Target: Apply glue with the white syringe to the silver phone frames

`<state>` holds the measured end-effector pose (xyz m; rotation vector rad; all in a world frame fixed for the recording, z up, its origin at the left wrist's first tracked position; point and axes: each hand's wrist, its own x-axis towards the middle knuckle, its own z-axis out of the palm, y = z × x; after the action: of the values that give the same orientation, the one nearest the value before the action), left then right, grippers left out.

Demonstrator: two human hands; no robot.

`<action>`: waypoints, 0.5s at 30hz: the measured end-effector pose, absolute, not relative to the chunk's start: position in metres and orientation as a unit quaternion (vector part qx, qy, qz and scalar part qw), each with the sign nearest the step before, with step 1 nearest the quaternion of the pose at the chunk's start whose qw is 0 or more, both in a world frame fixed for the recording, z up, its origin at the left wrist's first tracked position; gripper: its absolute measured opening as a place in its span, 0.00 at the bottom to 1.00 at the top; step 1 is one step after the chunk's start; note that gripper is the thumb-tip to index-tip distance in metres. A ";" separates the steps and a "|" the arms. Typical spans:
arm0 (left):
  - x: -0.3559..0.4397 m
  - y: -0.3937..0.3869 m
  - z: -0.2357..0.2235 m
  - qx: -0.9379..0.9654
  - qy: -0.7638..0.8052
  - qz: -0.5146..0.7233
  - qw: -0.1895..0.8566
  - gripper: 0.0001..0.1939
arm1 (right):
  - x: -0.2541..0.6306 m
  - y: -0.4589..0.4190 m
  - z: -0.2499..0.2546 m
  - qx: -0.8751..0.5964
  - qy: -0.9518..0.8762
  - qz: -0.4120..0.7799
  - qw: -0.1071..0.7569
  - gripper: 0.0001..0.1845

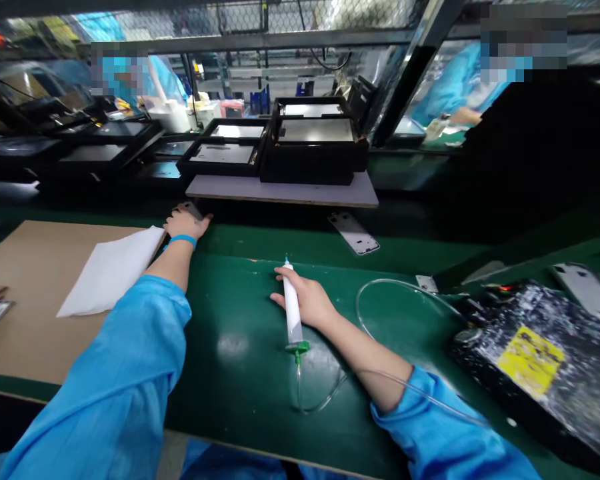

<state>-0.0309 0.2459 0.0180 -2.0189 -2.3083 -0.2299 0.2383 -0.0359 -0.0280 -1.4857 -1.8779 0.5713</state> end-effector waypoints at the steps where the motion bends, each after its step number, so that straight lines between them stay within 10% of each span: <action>1: -0.027 0.239 0.017 -0.649 -0.756 -0.082 0.033 0.51 | 0.239 -0.036 -0.028 -0.570 -0.721 0.215 0.331 0.29; 15: -0.007 0.099 0.049 -0.787 -0.606 -0.116 -0.026 0.34 | 0.241 -0.038 -0.031 -0.541 -0.681 0.266 0.416 0.29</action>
<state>-0.0071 0.0988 0.0494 -2.5130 -1.9359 -0.3694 0.2409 -0.0385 -0.0313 -1.3573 -1.7103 0.6679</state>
